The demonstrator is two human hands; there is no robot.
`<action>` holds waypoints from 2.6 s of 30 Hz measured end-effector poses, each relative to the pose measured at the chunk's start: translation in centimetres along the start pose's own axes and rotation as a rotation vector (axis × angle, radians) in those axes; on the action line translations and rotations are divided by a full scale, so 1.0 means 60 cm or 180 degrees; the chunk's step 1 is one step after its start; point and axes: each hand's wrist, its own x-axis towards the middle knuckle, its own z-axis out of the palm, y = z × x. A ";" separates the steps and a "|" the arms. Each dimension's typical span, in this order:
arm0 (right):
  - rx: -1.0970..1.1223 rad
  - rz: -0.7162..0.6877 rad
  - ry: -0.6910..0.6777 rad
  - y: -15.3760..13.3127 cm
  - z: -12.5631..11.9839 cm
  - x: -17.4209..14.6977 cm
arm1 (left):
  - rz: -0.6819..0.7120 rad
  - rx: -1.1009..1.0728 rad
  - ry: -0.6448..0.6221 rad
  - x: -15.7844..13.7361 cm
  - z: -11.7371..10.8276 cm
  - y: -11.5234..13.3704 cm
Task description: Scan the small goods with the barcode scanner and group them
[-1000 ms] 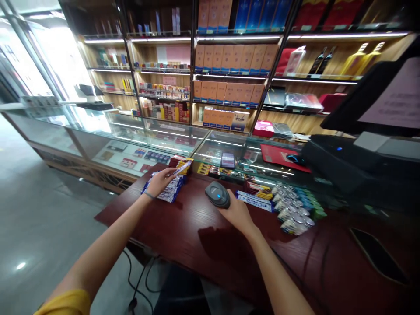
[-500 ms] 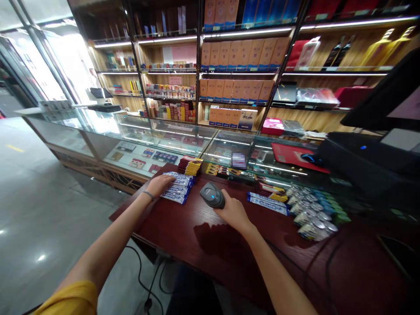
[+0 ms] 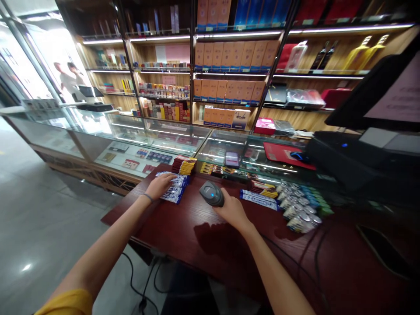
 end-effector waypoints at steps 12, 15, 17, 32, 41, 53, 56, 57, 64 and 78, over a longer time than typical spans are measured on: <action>0.0216 0.0252 0.0367 0.081 -0.047 -0.052 | 0.0381 -0.0505 0.0139 0.080 0.050 0.163; 0.0285 0.0353 0.0462 0.108 -0.061 -0.070 | 0.0463 -0.0618 0.0145 0.097 0.072 0.204; 0.0369 0.0391 0.0537 0.127 -0.070 -0.083 | 0.0517 -0.0724 0.0182 0.108 0.087 0.231; 0.0614 0.0914 0.1074 0.255 -0.140 -0.185 | 0.0780 -0.1539 0.0177 0.176 0.220 0.450; 0.0647 0.1114 0.1249 0.326 -0.139 -0.221 | 0.1046 -0.1249 0.0230 0.207 0.287 0.525; 0.0607 0.1156 0.1311 0.334 -0.131 -0.227 | 0.1176 -0.0714 -0.0087 0.201 0.307 0.526; 0.0584 0.1165 0.1320 0.333 -0.130 -0.227 | 0.1215 -0.0666 -0.0162 0.199 0.299 0.530; 0.0580 0.1166 0.1314 0.333 -0.130 -0.227 | 0.1232 -0.0660 -0.0199 0.198 0.295 0.532; 0.0711 0.1136 0.1426 0.323 -0.141 -0.223 | 0.0419 -0.1592 0.0070 0.202 0.253 0.527; 0.0832 0.0697 0.0918 0.254 -0.111 -0.169 | -0.1985 -0.5735 -0.1121 0.131 0.155 0.396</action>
